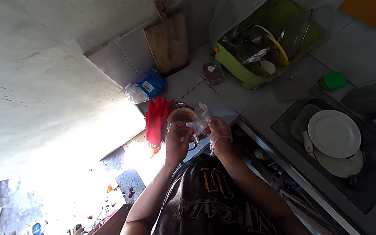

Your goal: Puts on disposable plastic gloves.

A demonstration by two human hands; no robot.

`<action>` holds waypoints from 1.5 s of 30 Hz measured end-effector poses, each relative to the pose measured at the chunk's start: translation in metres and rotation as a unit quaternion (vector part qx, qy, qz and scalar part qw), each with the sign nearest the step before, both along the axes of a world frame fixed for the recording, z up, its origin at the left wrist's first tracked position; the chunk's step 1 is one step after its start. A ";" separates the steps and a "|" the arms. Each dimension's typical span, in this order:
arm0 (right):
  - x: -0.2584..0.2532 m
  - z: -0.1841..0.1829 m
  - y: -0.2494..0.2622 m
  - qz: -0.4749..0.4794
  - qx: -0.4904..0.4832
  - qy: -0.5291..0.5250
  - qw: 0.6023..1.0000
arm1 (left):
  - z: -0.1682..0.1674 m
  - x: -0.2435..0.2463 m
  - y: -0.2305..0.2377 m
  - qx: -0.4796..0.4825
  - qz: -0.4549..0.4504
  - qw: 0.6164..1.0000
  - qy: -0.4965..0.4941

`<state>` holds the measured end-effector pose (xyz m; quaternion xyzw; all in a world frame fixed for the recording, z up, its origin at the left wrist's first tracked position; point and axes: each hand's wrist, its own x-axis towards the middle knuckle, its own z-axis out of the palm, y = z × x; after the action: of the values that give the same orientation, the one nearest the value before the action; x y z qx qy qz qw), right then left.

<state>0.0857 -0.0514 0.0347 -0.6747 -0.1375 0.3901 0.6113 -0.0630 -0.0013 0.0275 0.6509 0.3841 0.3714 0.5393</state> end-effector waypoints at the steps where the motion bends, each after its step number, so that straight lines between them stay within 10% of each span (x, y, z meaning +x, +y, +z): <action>1: 0.000 -0.001 0.000 0.000 0.001 0.002 1.000 | 0.001 0.000 0.000 -0.023 -0.003 1.000 -0.012; 8: -0.002 -0.003 -0.001 0.010 -0.022 0.000 1.000 | 0.002 -0.002 0.003 -0.099 -0.029 0.993 -0.061; 14: -0.006 -0.006 -0.022 0.026 0.071 -0.324 0.943 | 0.001 -0.003 0.005 -0.081 -0.033 0.992 -0.087; 21: -0.002 0.010 -0.024 0.222 -0.001 -0.137 0.965 | 0.002 -0.009 0.009 -0.169 -0.122 0.966 -0.155; 32: 0.000 -0.003 -0.029 0.192 0.052 -0.335 0.921 | 0.015 -0.018 0.015 -0.142 -0.057 0.988 0.009; 39: 0.006 0.010 -0.027 0.349 -0.023 -0.182 0.919 | 0.013 -0.021 0.017 -0.163 -0.080 0.983 -0.041; 45: -0.005 -0.001 -0.029 0.304 0.057 -0.244 0.919 | 0.012 -0.021 0.015 -0.146 -0.073 0.986 -0.037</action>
<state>0.0811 -0.0801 0.0334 -0.6386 -0.5028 0.3722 0.4482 -0.0843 0.0140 0.0391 0.5774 0.3651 0.2948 0.6681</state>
